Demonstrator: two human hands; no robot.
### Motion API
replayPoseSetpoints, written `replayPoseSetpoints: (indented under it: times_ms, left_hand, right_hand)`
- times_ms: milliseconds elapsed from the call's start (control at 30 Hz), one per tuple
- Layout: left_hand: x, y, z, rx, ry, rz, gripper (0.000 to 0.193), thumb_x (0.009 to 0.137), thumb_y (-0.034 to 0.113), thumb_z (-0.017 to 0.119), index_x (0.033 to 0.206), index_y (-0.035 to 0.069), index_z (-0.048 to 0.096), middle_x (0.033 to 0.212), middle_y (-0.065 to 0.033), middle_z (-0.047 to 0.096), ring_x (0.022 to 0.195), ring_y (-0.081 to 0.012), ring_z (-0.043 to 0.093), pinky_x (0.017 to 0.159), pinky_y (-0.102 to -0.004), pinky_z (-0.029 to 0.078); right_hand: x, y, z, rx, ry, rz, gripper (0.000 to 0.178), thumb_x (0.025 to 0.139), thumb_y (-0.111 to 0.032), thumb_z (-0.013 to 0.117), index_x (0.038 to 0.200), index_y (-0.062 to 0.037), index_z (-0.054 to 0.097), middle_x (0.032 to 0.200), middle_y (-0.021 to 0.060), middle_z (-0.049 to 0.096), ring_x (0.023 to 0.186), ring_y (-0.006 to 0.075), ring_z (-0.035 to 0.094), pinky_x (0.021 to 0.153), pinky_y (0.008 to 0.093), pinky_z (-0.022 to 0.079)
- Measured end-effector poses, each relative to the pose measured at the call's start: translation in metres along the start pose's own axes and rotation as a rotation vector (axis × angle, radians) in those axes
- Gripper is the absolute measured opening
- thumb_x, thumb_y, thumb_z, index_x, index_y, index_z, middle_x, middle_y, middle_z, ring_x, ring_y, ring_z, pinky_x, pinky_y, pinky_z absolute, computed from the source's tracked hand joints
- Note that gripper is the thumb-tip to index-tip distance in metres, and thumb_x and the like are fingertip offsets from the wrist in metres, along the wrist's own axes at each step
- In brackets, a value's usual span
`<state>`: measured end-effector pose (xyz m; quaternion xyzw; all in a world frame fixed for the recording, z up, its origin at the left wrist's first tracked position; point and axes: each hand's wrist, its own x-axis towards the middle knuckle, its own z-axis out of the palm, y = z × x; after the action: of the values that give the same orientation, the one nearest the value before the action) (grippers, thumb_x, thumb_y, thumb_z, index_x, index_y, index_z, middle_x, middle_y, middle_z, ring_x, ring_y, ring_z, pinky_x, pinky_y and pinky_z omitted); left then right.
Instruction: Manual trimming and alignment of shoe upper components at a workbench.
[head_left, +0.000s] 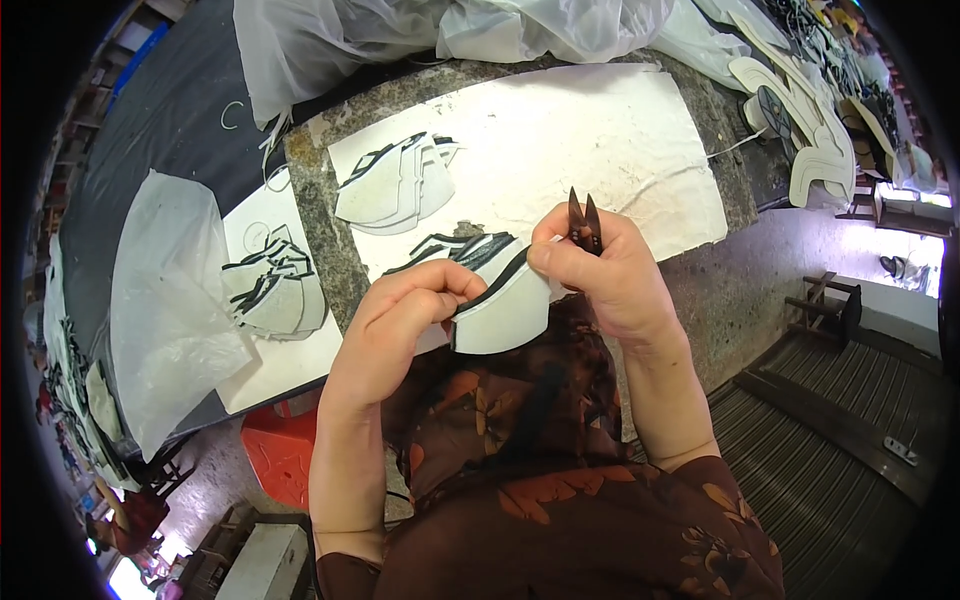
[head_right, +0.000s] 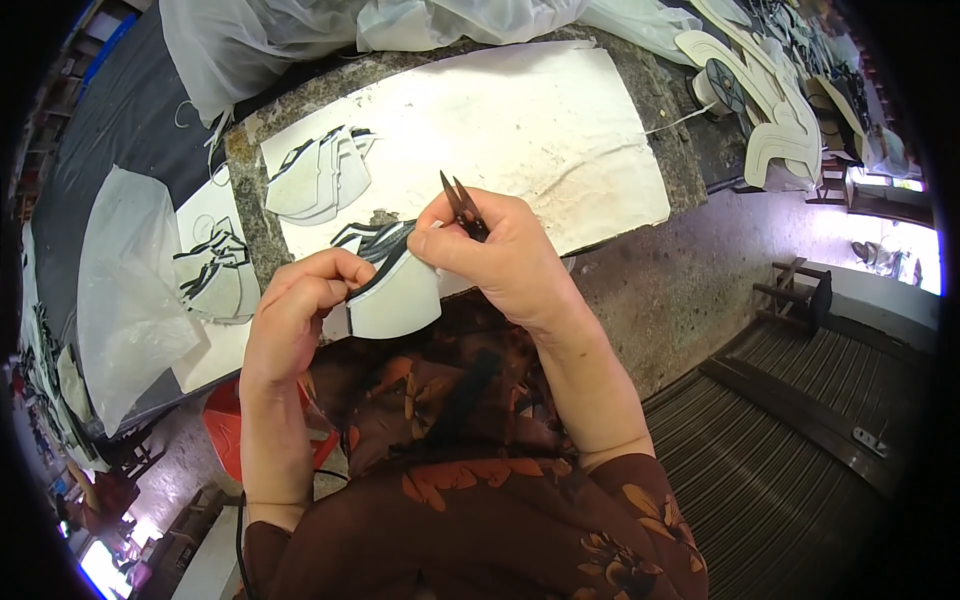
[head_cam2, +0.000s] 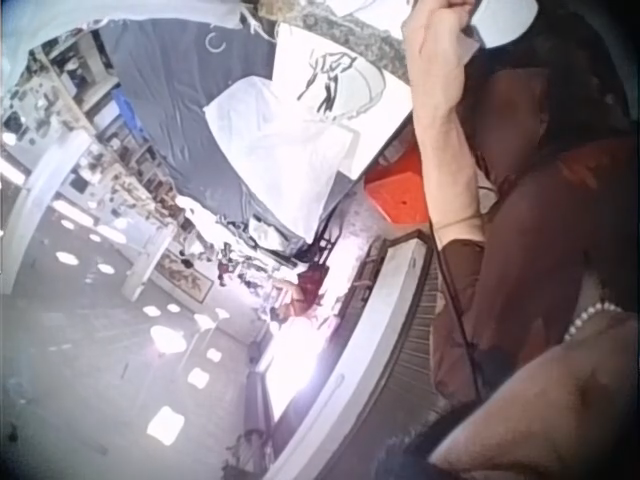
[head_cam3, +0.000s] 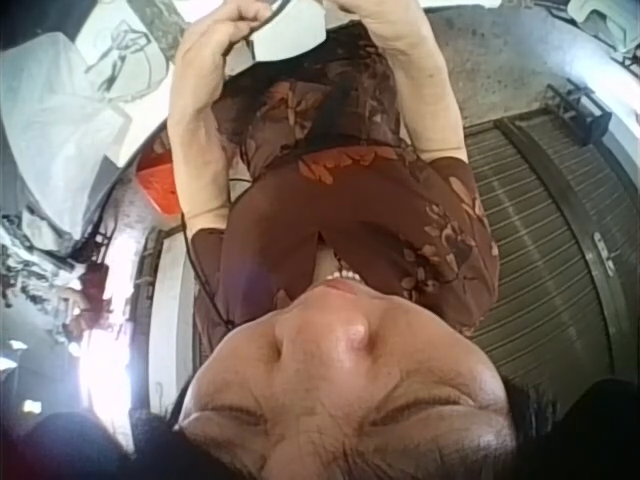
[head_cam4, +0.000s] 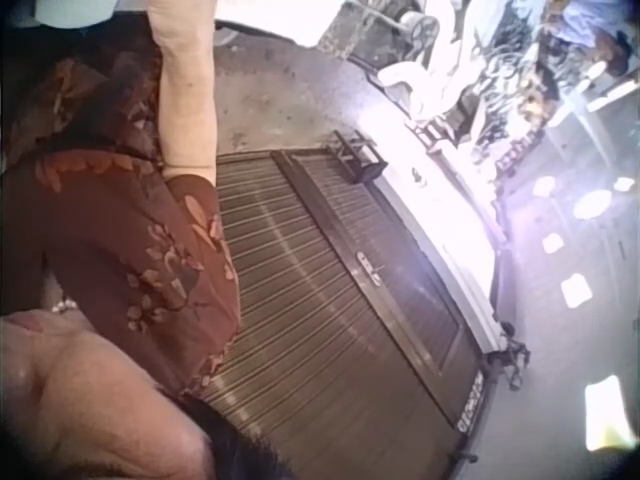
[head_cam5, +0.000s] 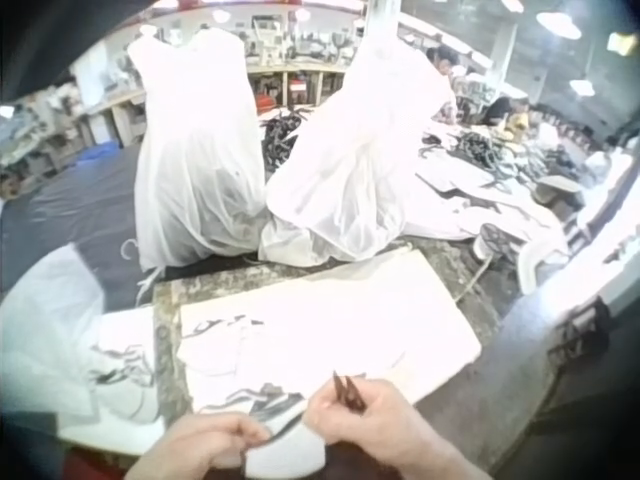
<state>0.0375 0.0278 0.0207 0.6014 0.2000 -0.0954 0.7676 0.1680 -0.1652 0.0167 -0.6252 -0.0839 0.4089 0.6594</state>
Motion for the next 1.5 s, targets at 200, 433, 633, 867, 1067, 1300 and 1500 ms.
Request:
replayPoseSetpoints:
  times_ms: [200, 433, 633, 867, 1067, 1300, 1500]
  left_hand:
    - [-0.001, -0.006, -0.004, -0.096, -0.005, 0.025, 0.037, 0.096, 0.023, 0.047, 0.1, -0.006, 0.071, 0.092, -0.0057, 0.067, 0.083, -0.0137, 0.058, 0.074, -0.0283, 0.048]
    - [-0.004, -0.008, -0.001, -0.044, 0.014, 0.056, 0.04, 0.105, 0.033, 0.056, 0.102, -0.003, 0.072, 0.089, -0.0026, 0.064, 0.08, -0.0121, 0.057, 0.073, -0.0275, 0.048]
    - [-0.009, -0.005, 0.004, -0.049, 0.049, -0.022, 0.021, 0.099, 0.022, 0.071, 0.095, 0.002, 0.07, 0.083, 0.004, 0.06, 0.074, -0.0047, 0.051, 0.068, -0.0211, 0.042]
    - [-0.005, -0.005, 0.007, 0.044, 0.018, -0.018, 0.017, 0.096, 0.017, 0.075, 0.088, 0.003, 0.068, 0.077, 0.0093, 0.056, 0.07, -0.0015, 0.046, 0.062, -0.0202, 0.037]
    - [-0.009, -0.003, -0.002, -0.041, -0.008, -0.038, 0.017, 0.093, 0.013, 0.078, 0.084, 0.004, 0.068, 0.077, 0.0083, 0.058, 0.07, -0.0013, 0.047, 0.063, -0.0196, 0.038]
    - [-0.007, -0.005, -0.006, -0.023, 0.062, -0.032, 0.017, 0.09, 0.011, 0.081, 0.083, 0.005, 0.068, 0.072, 0.0096, 0.054, 0.066, -0.0009, 0.043, 0.058, -0.0204, 0.033]
    - [-0.002, -0.005, -0.005, 0.043, 0.101, -0.022, 0.017, 0.09, 0.01, 0.081, 0.082, 0.004, 0.068, 0.069, 0.0097, 0.053, 0.063, -0.0008, 0.041, 0.056, -0.0203, 0.031]
  right_hand:
    - [0.0, 0.0, 0.0, 0.003, 0.024, -0.026, 0.004, 0.089, -0.006, 0.07, 0.087, -0.0039, 0.067, 0.072, -0.0057, 0.056, 0.061, 0.003, 0.046, 0.056, 0.0213, 0.034]
    - [0.0, 0.003, 0.0, -0.005, 0.026, -0.03, 0.005, 0.09, -0.008, 0.07, 0.089, -0.0047, 0.067, 0.071, -0.0064, 0.054, 0.059, 0.0029, 0.044, 0.054, 0.0213, 0.032]
    - [0.0, 0.003, 0.001, 0.018, 0.02, -0.03, 0.005, 0.09, -0.007, 0.071, 0.089, -0.005, 0.067, 0.072, -0.0058, 0.056, 0.061, 0.003, 0.046, 0.056, 0.0212, 0.034]
    - [0.0, 0.004, 0.005, 0.016, 0.008, -0.006, 0.008, 0.088, -0.009, 0.075, 0.085, -0.0047, 0.069, 0.074, -0.0101, 0.05, 0.07, 0.0019, 0.044, 0.064, 0.0209, 0.035]
    - [-0.001, 0.01, 0.007, 0.095, -0.037, -0.005, 0.008, 0.09, -0.01, 0.075, 0.087, -0.0045, 0.07, 0.073, -0.0095, 0.051, 0.069, 0.0014, 0.045, 0.061, 0.0198, 0.034]
    - [-0.005, 0.0, -0.001, 0.266, -0.11, 0.099, 0.016, 0.095, -0.017, 0.069, 0.098, -0.0018, 0.07, 0.071, -0.0056, 0.052, 0.064, 0.0063, 0.044, 0.058, 0.0237, 0.034]
    - [0.001, 0.005, 0.003, 0.159, -0.099, 0.036, 0.013, 0.097, -0.017, 0.07, 0.097, -0.0048, 0.073, 0.075, -0.0094, 0.053, 0.065, 0.0012, 0.041, 0.057, 0.0198, 0.031]
